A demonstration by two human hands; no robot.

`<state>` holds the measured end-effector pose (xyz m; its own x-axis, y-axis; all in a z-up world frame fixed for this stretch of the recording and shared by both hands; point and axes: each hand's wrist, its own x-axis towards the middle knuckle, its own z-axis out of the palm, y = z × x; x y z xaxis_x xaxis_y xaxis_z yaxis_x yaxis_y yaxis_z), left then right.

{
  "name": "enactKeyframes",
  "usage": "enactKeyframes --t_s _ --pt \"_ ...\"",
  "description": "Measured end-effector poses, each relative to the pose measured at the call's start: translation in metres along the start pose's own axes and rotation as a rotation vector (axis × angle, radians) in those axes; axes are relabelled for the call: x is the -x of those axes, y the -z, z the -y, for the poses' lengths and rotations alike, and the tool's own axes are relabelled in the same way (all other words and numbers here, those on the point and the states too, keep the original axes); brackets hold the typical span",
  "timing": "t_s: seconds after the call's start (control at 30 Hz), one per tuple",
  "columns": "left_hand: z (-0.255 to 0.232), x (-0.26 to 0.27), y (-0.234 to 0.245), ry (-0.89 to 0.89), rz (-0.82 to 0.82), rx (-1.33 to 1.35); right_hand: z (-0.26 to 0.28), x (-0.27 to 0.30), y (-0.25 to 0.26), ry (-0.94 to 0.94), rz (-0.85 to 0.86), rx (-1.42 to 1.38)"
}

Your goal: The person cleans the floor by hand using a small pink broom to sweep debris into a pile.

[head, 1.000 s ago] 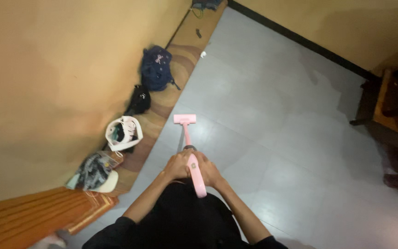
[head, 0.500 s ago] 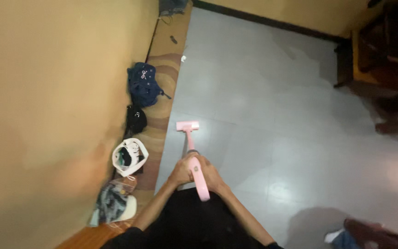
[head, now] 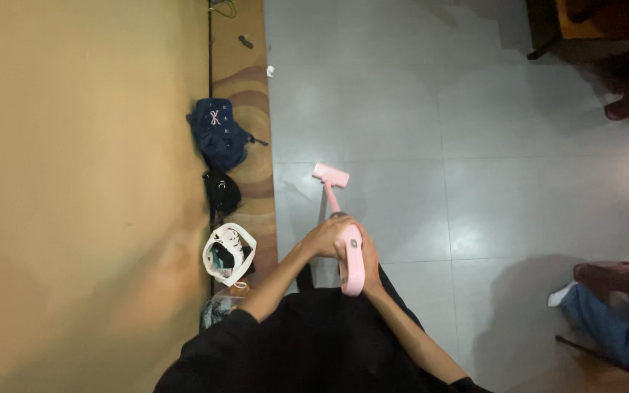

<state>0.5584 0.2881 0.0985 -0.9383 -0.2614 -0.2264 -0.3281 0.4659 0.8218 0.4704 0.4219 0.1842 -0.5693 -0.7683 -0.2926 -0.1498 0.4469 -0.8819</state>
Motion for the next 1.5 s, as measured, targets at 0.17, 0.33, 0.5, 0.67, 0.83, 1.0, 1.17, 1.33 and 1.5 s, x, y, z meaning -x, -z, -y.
enactKeyframes --t_s 0.17,0.33,0.5,0.67,0.83,1.0,1.17,1.33,1.5 --pt "0.028 -0.056 0.013 -0.099 -0.249 0.102 -0.018 -0.082 0.016 0.251 -0.01 0.105" --pt "0.036 -0.14 0.052 -0.128 -0.227 0.035 -0.053 -0.165 0.03 0.189 -0.014 0.065" --pt "0.023 -0.245 0.1 0.116 -0.059 0.006 -0.085 -0.279 0.069 0.414 0.048 0.01" --pt "0.012 -0.34 0.137 -0.049 -0.087 -0.041 -0.066 -0.361 0.109 0.32 0.071 -0.031" --pt "0.034 -0.415 0.172 0.112 -0.086 -0.019 -0.04 -0.446 0.135 0.217 0.068 0.01" --pt "0.068 -0.497 0.205 0.107 -0.058 -0.024 -0.036 -0.542 0.149 0.191 0.097 0.031" --pt "0.097 -0.568 0.243 0.124 -0.188 -0.031 -0.038 -0.645 0.159 0.344 0.107 0.159" --pt "0.123 -0.654 0.29 0.08 -0.187 0.009 -0.033 -0.741 0.172 0.338 0.148 -0.007" --pt "0.147 -0.739 0.327 0.062 -0.129 -0.063 -0.056 -0.831 0.183 0.543 0.064 -0.029"
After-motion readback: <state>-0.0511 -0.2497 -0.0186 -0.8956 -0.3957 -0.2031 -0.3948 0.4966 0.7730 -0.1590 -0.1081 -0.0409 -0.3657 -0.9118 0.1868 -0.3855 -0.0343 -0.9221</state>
